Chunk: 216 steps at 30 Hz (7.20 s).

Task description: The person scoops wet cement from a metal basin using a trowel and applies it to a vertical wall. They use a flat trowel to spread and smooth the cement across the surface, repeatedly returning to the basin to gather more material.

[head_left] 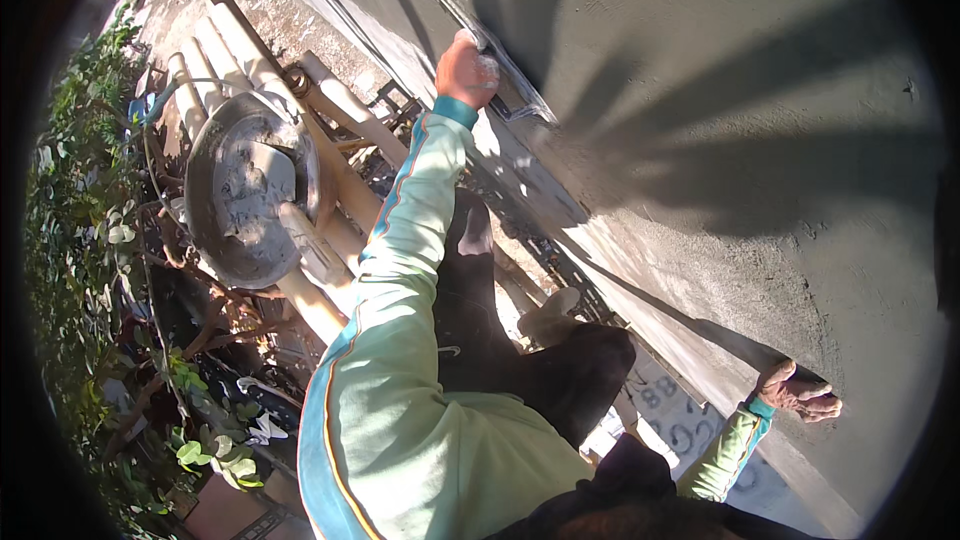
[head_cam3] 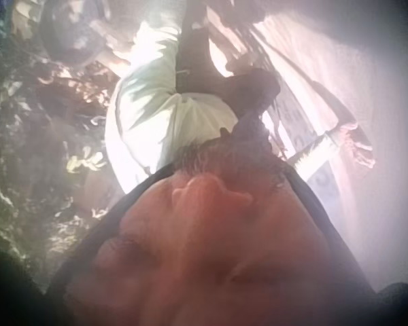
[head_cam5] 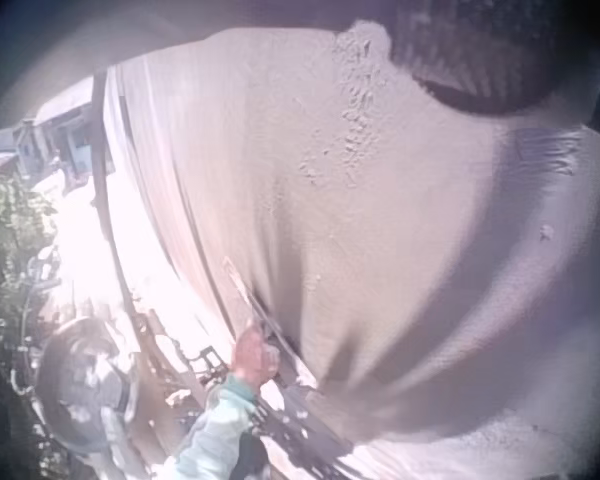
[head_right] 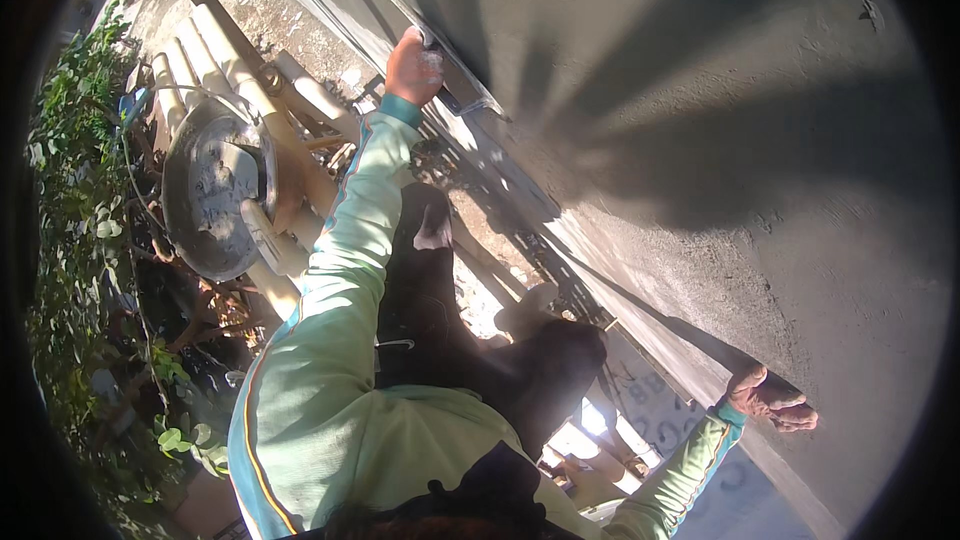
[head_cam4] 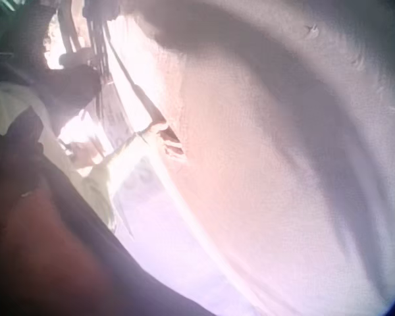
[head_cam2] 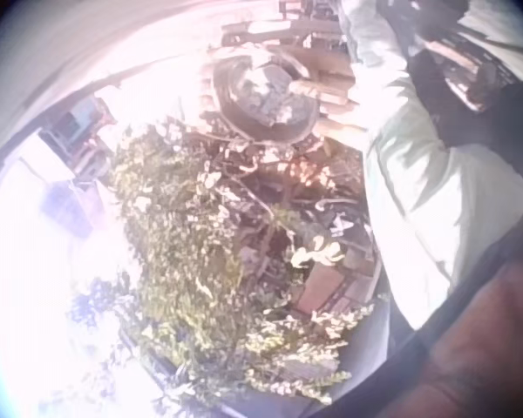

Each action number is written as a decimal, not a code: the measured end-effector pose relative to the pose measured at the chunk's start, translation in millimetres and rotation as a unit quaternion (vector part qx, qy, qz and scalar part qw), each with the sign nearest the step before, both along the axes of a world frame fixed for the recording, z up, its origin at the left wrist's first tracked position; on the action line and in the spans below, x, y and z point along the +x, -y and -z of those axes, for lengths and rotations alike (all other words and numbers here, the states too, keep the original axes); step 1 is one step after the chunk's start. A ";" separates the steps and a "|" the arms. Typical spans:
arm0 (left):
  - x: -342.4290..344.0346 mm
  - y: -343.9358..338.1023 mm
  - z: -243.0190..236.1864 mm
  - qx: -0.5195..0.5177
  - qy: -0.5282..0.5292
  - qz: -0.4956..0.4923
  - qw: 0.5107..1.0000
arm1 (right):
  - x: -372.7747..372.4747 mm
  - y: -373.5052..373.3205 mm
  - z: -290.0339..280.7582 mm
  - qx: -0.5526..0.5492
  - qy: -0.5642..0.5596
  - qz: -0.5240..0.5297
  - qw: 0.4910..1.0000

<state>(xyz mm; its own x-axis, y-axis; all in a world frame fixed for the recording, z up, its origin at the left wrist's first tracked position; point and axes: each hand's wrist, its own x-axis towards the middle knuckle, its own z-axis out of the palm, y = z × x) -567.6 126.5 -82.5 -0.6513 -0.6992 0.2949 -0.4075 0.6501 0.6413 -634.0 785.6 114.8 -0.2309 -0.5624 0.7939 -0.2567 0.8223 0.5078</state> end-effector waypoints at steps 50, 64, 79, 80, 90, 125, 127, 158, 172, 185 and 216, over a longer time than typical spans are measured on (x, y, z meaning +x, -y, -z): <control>21.3 -36.4 113.9 0.353 -0.362 -0.161 0.847 | 293.2 -26.9 241.9 -0.379 0.741 0.314 0.457; -39.2 -15.9 275.8 0.432 -0.288 -0.056 0.853 | 282.9 -23.5 232.8 -0.333 0.748 0.314 0.480; -10.0 35.8 259.6 0.703 -0.307 -0.212 0.606 | 276.6 -16.2 233.7 -0.323 0.755 0.315 0.476; -5.8 38.6 264.3 0.711 -0.295 -0.195 0.608 | 277.9 -18.2 230.7 -0.318 0.754 0.318 0.478; -13.3 32.4 51.2 0.098 -0.349 -0.107 0.926 | 271.6 -18.7 238.5 -0.311 0.762 0.305 0.480; -0.7 -100.8 -144.2 0.173 -0.427 -0.005 0.888 | 305.5 -24.0 244.5 -0.296 0.766 0.313 0.476; 18.5 -132.6 -163.3 0.226 -0.438 0.034 0.869 | 300.6 -23.4 243.5 -0.293 0.766 0.310 0.481; 34.3 -202.3 -71.8 0.551 -0.572 0.028 0.607 | 272.6 -29.3 247.1 -0.207 0.767 0.323 0.515; -55.0 -71.0 333.3 0.592 -0.382 -0.334 0.626 | 275.8 -23.8 241.5 -0.178 0.766 0.348 0.510; -44.4 -85.3 87.2 0.358 -0.413 -0.191 0.815 | 272.6 -18.3 253.6 -0.172 0.774 0.342 0.504; 14.9 -225.0 -231.5 0.172 -0.292 0.114 0.934 | 269.8 -30.4 271.0 -0.030 0.737 0.312 0.599</control>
